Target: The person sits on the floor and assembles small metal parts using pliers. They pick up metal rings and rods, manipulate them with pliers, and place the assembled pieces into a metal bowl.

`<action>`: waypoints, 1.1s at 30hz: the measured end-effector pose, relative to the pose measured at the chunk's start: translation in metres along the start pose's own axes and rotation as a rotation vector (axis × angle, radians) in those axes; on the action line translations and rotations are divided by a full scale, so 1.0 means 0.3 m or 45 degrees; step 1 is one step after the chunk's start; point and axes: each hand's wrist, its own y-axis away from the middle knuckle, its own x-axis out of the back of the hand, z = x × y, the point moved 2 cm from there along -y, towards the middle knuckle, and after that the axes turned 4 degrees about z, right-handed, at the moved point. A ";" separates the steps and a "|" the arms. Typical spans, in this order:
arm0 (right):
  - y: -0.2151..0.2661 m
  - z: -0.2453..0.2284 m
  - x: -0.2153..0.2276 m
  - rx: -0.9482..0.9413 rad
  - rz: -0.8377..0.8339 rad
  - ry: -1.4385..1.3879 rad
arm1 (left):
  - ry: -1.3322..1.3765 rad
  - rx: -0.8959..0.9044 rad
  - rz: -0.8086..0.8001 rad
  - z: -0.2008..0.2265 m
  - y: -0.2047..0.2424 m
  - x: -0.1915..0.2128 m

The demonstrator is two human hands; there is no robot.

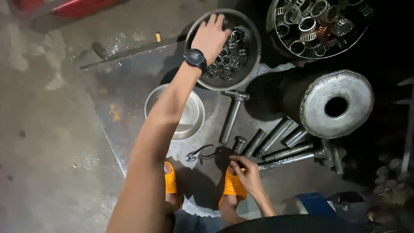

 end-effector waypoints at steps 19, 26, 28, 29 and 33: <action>-0.026 -0.017 0.044 -0.129 -0.003 -0.041 | 0.123 0.040 0.167 0.097 -0.024 0.051; -0.010 -0.013 0.041 -0.075 0.027 0.009 | 0.438 0.165 -0.073 0.071 0.003 0.083; -0.002 -0.022 0.046 -0.035 0.079 -0.022 | 0.803 0.182 -0.004 0.037 0.005 0.146; 0.004 -0.020 0.046 -0.058 0.081 -0.017 | 1.094 0.265 -0.112 0.017 0.010 0.174; 0.035 -0.029 0.033 0.010 0.108 0.054 | 1.980 0.580 -0.482 -0.017 0.069 0.357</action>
